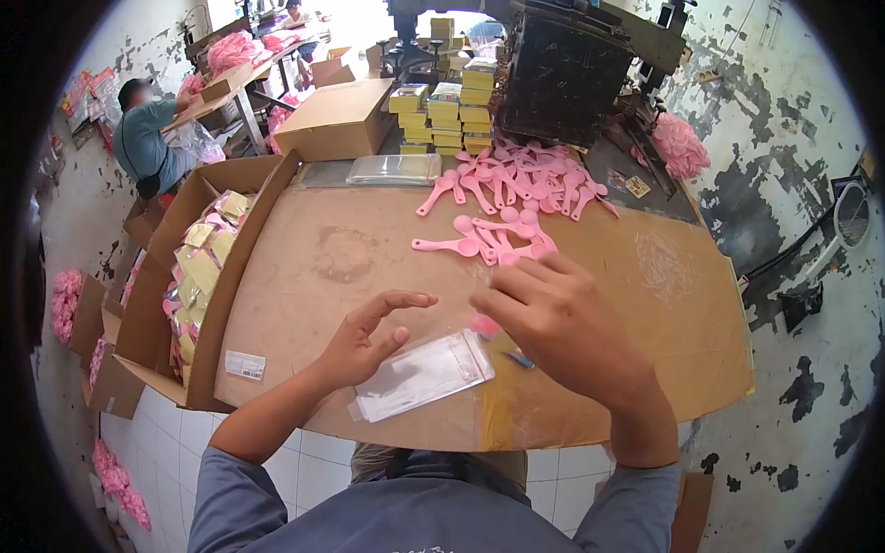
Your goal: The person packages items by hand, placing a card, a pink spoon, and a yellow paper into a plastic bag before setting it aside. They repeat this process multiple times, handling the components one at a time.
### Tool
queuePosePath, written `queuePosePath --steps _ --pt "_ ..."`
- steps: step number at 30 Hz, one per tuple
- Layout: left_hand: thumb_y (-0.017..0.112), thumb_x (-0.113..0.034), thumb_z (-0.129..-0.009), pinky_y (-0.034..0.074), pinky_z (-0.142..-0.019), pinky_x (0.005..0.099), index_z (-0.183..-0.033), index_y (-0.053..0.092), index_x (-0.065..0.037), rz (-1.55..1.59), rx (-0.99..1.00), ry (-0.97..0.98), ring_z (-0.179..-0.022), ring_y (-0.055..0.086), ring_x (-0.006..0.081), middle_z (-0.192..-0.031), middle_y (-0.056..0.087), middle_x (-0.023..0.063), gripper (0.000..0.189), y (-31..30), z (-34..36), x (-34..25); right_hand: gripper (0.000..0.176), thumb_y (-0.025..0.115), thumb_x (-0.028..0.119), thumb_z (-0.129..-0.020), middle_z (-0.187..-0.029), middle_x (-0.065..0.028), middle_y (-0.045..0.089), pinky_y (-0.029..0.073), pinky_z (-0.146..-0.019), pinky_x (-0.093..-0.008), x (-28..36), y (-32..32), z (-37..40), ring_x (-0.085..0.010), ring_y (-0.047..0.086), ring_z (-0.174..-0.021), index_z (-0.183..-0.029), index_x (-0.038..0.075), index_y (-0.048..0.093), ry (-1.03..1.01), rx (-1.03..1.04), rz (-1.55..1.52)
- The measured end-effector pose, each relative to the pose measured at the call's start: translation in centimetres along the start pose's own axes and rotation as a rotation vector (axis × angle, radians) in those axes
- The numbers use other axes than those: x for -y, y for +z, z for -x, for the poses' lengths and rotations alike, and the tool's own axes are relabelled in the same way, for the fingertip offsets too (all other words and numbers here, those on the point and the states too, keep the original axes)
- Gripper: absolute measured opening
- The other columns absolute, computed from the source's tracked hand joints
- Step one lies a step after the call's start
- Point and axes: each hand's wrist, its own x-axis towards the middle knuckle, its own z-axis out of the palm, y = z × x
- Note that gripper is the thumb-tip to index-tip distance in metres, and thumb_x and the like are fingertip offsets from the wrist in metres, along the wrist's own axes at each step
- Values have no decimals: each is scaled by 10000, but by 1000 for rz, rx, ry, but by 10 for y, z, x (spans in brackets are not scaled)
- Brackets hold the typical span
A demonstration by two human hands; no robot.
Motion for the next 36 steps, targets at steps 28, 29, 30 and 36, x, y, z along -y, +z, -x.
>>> queuePosePath --steps 28,29,30,36 --pt "603 -36 -1028 577 -893 289 -1168 679 33 238 -12 -90 -1003 722 120 -1024 766 103 174 25 -16 -30 200 712 -28 -897 -930 -101 653 532 -668 -322 5 50 -9 -197 665 -794 -1090 22 698 229 -325 -560" --pt "607 -28 -1023 580 -880 290 -1185 675 33 228 -33 -102 -988 726 119 -995 772 106 186 25 -14 -29 204 719 -25 -889 -943 -101 653 531 -682 -334 6 50 -9 -206 669 -826 -1086 21 696 254 -336 -547" --pt "610 -31 -1021 583 -853 285 -1199 673 31 207 -67 -84 -957 731 117 -968 776 103 198 25 -13 -28 208 726 -22 -880 -956 -101 654 529 -696 -345 7 49 -10 -214 672 -857 -1082 20 694 278 -349 -534" --pt "625 -63 -1014 598 -687 278 -1242 666 26 16 -156 31 -776 748 130 -906 787 105 248 25 -11 -37 264 782 102 -788 -1088 -89 646 457 -892 -405 26 55 -13 -263 630 -1084 -1031 53 691 40 -349 56"
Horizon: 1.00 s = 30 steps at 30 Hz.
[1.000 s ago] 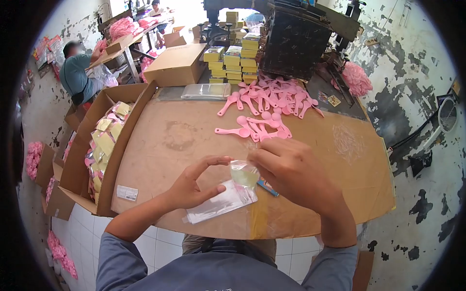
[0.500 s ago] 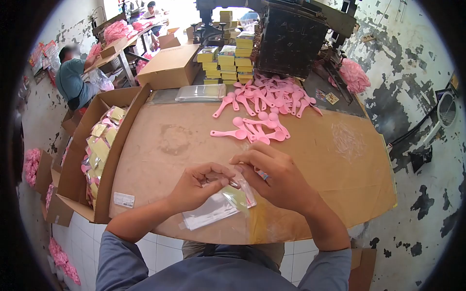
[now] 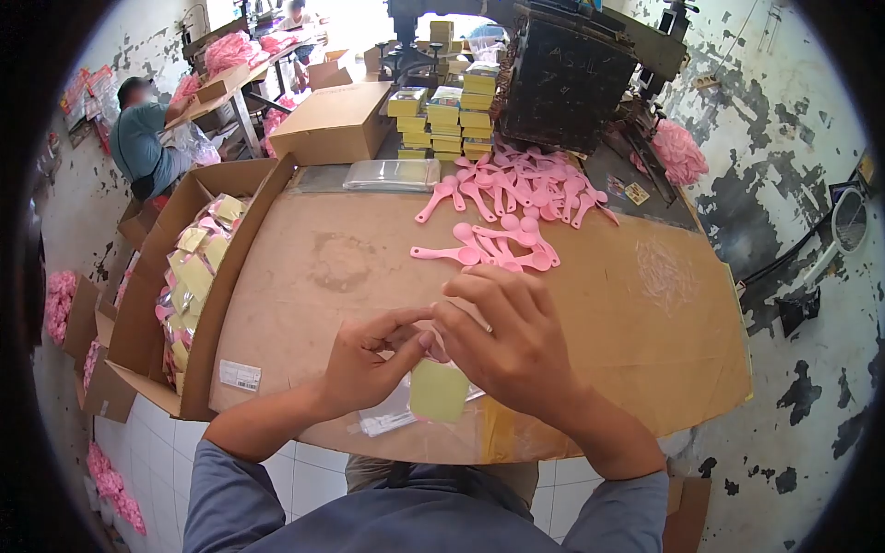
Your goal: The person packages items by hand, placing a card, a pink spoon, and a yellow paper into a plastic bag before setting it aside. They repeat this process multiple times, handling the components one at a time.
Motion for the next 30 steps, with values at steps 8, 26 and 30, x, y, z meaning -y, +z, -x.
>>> queuePosePath --steps 8,26,30 --pt "696 -2 -938 607 -640 294 -1251 661 54 -623 150 218 -741 768 197 -831 761 147 320 -6 2 -1 243 719 186 -776 -1004 -83 620 445 -879 -399 1 15 3 -246 625 -1003 -958 40 652 -32 80 179" --pt "568 -123 -1071 527 -613 203 -1326 605 3 65 -5 -313 -827 713 71 -1020 769 88 286 -18 -15 32 496 612 -18 -881 -1331 -219 619 415 -1120 -442 -177 -46 152 -392 571 -1262 -1375 -3 571 677 91 195" --pt "556 -134 -1080 565 -617 219 -1330 586 0 114 -34 -315 -844 723 94 -1037 765 96 285 -13 -14 43 410 689 164 -961 -1197 -95 689 510 -964 -362 -78 -7 81 -214 654 -1080 -1337 26 602 755 391 -655"
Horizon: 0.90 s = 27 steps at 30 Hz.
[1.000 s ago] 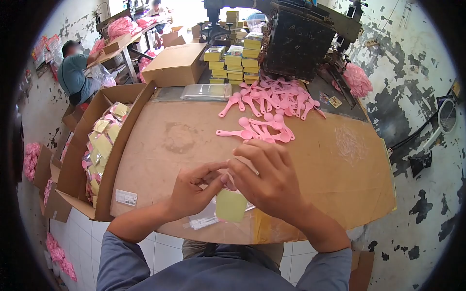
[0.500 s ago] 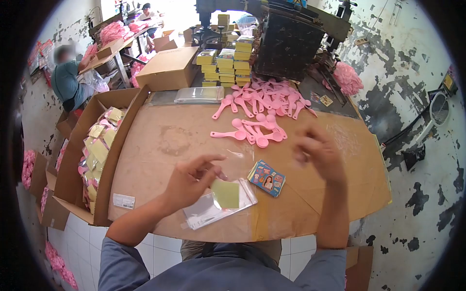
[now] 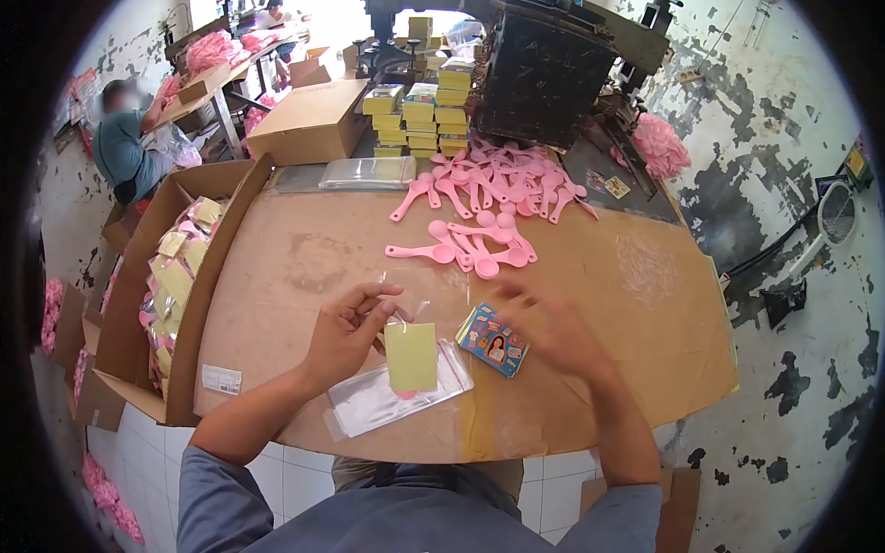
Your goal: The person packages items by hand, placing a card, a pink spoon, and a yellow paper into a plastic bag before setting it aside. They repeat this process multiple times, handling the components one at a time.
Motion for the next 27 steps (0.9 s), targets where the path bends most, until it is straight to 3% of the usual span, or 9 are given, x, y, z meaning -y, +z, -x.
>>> queuePosePath --steps 2,5,8,14,20,27 --pt "554 -140 -1082 585 -628 229 -1333 579 -3 44 -11 5 -854 729 110 -1044 762 100 287 2 1 2 420 709 164 -973 -1186 -78 691 531 -884 -312 27 35 -6 -145 657 -1009 -1347 13 592 -74 147 -176" --pt "585 -137 -1068 619 -625 259 -1335 562 35 87 -11 28 -875 734 129 -1033 755 121 318 2 3 1 381 706 83 -970 -1166 -80 690 536 -862 -282 31 66 -19 -126 662 -1015 -1323 -4 594 20 257 -342" --pt "589 -128 -1066 627 -694 271 -1363 536 46 130 1 28 -905 733 136 -1038 753 128 349 -1 2 -3 342 708 65 -968 -1132 -88 699 548 -850 -271 14 80 -32 -122 685 -991 -1284 -16 604 70 255 -769" --pt "630 -117 -1044 623 -829 302 -1330 613 47 116 156 -134 -979 730 159 -1094 749 133 331 -4 -2 3 275 689 22 -975 -1095 -69 708 549 -850 -283 0 82 -29 -127 683 -982 -1241 -8 623 69 178 -826" --pt "668 -151 -1028 626 -814 284 -1239 693 44 128 59 -166 -988 723 137 -1112 753 107 288 1 2 3 146 708 98 -985 -966 -26 724 520 -756 -249 -1 81 -25 -80 654 -861 -1104 13 715 167 68 -825" --pt "664 -109 -1022 627 -806 278 -1213 729 1 98 60 -99 -964 707 110 -1116 758 80 229 -1 1 13 140 704 67 -975 -969 -2 718 503 -745 -232 -12 77 -23 -64 631 -836 -1106 36 742 201 75 -882"
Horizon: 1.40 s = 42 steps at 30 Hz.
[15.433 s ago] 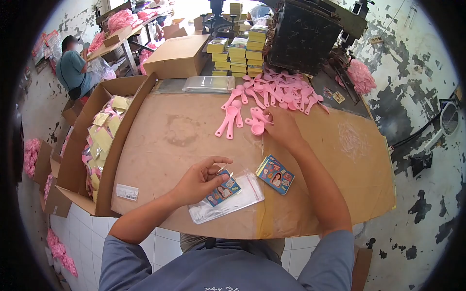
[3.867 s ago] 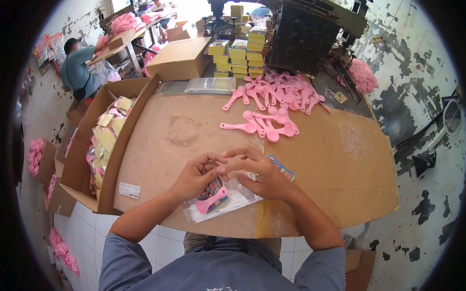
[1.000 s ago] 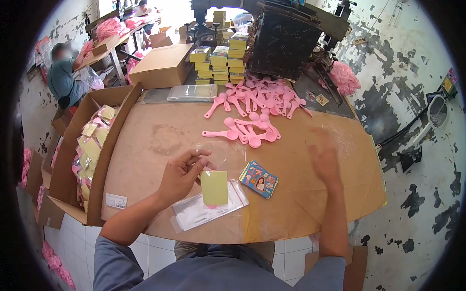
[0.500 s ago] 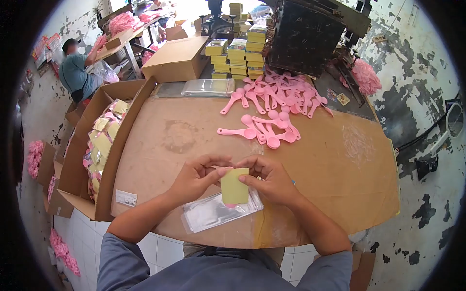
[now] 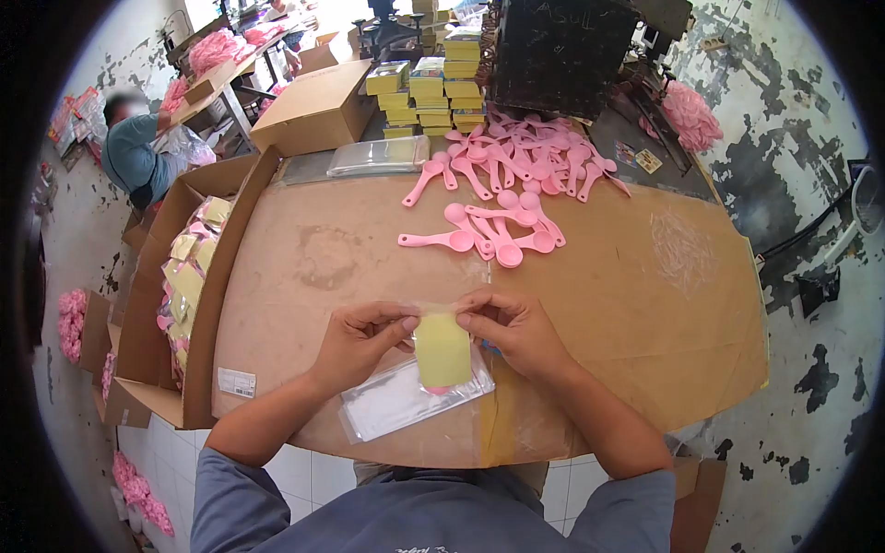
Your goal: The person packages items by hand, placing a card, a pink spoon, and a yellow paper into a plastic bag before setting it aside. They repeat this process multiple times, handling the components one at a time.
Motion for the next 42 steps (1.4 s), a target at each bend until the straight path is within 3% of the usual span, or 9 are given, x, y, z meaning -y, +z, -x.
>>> queuePosePath --steps 8,11,14,23,29,32,36,39,42 --pt "656 -69 -1015 618 -810 272 -1206 730 9 -106 119 165 -983 703 109 -1143 756 68 220 -10 -3 -2 146 672 50 -983 -975 -4 710 507 -729 -229 1 -9 -2 -54 626 -827 -1086 23 773 -114 66 146" --pt "652 -73 -1017 619 -804 269 -1208 725 21 33 112 87 -965 713 113 -1138 757 71 225 -12 -4 -3 152 679 67 -983 -955 -22 706 514 -724 -236 3 -12 -3 -62 626 -805 -1083 5 774 -103 95 42" --pt "665 -99 -1017 619 -799 263 -1215 721 23 97 101 -16 -934 724 110 -1121 761 72 239 -14 -6 -1 155 688 66 -979 -977 -32 711 523 -741 -243 6 -9 -1 -72 646 -829 -1091 -10 765 -70 65 237" --pt "696 -114 -1002 621 -794 258 -1226 718 14 -40 109 -97 -948 729 102 -1115 761 82 259 -12 -9 -4 220 699 33 -969 -1013 -32 714 531 -810 -247 4 -11 -3 -87 668 -909 -1185 -11 694 -21 95 170" --pt "683 -102 -1009 616 -814 267 -1286 676 14 -61 37 -19 -974 728 119 -1124 754 90 301 -13 -8 -7 388 702 28 -963 -1059 -33 704 522 -844 -259 16 -5 2 -96 660 -949 -1335 10 592 -28 233 279" --pt "687 -115 -1009 605 -823 280 -1331 622 8 178 -25 145 -984 717 127 -1104 744 78 351 1 -8 -16 383 706 26 -957 -1069 -45 703 520 -835 -263 6 -11 -1 -98 660 -958 -1325 10 603 -52 244 264" --pt "719 -178 -994 591 -775 286 -1270 622 0 -23 204 -54 -881 698 127 -1010 714 61 342 -11 -6 -11 373 699 35 -962 -1073 -50 707 515 -830 -268 14 -8 0 -104 661 -963 -1322 11 609 -166 137 232" --pt "704 -146 -991 584 -723 283 -1270 613 1 14 86 -87 -874 703 141 -1007 723 55 328 -28 -11 -26 339 715 67 -948 -1078 -50 711 516 -832 -286 30 -20 5 -125 667 -967 -1277 17 646 -257 52 394" --pt "589 -249 -1055 590 -820 319 -1245 647 -22 294 -489 398 -951 704 166 -1080 708 66 302 -63 -23 -42 305 738 113 -926 -1086 -63 714 520 -837 -315 47 -45 13 -164 676 -969 -1214 26 688 -315 -6 744"
